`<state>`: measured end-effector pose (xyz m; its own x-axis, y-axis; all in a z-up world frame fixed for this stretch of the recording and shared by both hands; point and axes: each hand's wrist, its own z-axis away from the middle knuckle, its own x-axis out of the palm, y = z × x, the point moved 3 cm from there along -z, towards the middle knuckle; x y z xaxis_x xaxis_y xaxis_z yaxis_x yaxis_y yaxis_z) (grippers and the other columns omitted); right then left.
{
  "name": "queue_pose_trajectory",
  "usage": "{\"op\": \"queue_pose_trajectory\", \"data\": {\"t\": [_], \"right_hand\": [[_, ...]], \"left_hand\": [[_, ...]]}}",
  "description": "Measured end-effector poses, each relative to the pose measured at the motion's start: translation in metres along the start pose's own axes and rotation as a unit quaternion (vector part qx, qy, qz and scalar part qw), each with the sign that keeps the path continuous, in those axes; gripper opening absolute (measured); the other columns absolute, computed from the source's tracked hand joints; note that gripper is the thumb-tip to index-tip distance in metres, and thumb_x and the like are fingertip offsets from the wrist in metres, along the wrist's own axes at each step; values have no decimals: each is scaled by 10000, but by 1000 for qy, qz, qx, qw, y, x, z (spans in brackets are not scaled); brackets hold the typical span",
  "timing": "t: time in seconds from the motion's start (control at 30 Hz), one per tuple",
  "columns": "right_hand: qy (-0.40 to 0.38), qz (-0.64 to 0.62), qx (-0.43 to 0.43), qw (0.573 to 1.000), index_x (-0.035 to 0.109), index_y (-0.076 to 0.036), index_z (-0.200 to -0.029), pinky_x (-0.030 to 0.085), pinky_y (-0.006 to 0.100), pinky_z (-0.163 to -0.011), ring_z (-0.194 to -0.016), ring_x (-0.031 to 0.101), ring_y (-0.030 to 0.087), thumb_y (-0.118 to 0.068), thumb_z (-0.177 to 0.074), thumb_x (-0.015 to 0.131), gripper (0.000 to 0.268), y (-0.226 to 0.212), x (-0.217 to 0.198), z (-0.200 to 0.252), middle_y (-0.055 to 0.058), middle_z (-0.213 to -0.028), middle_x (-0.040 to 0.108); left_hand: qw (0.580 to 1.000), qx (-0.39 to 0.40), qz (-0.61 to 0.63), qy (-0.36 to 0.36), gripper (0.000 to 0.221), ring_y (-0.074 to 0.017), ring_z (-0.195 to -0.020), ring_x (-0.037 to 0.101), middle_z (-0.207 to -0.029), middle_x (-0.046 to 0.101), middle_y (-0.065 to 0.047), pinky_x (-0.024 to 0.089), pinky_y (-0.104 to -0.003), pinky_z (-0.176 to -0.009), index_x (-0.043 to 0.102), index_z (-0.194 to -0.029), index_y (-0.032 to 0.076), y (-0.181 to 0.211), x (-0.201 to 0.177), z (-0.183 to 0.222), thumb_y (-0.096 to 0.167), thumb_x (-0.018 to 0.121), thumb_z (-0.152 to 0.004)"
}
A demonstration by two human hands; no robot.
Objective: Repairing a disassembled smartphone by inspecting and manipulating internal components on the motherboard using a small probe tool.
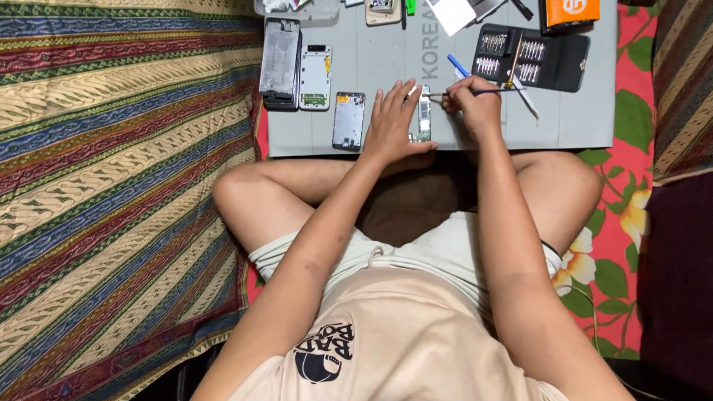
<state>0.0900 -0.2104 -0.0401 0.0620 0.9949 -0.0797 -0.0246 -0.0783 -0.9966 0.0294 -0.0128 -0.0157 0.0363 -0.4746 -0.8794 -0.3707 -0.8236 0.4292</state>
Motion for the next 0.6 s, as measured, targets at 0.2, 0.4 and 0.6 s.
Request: {"op": "queue_pose_trajectory", "data": {"t": [0.2,0.4,0.6], "right_hand": [[-10,18,0,1000,763,-17,-910,660,323,-648,-692,759,223,-72,-831,629,165,-6,-1,1,153,-767,717],[-17,20,-2,1000,763,-6,-931,656,315,-659,-707,754,222,-57,-854,630,163,5,-5,-3,159,-788,717],[-22,13,-14,1000,756,9,-915,660,334,-656,-695,752,236,-41,-853,621,157,9,-5,-5,172,-772,708]], "left_hand": [[1000,-6,-6,-16,1170,-353,-1537,279,-1624,329,-137,106,-597,-1270,333,-1578,129,0,-1,-1,693,876,-709],[1000,-8,-3,-25,1159,-348,-1538,272,-1618,339,-144,96,-579,-1271,327,-1581,122,3,-7,-2,667,888,-726],[999,-11,-13,-32,1152,-346,-1540,271,-1620,336,-139,113,-583,-1267,325,-1582,132,1,-5,-2,695,872,-739]]}}
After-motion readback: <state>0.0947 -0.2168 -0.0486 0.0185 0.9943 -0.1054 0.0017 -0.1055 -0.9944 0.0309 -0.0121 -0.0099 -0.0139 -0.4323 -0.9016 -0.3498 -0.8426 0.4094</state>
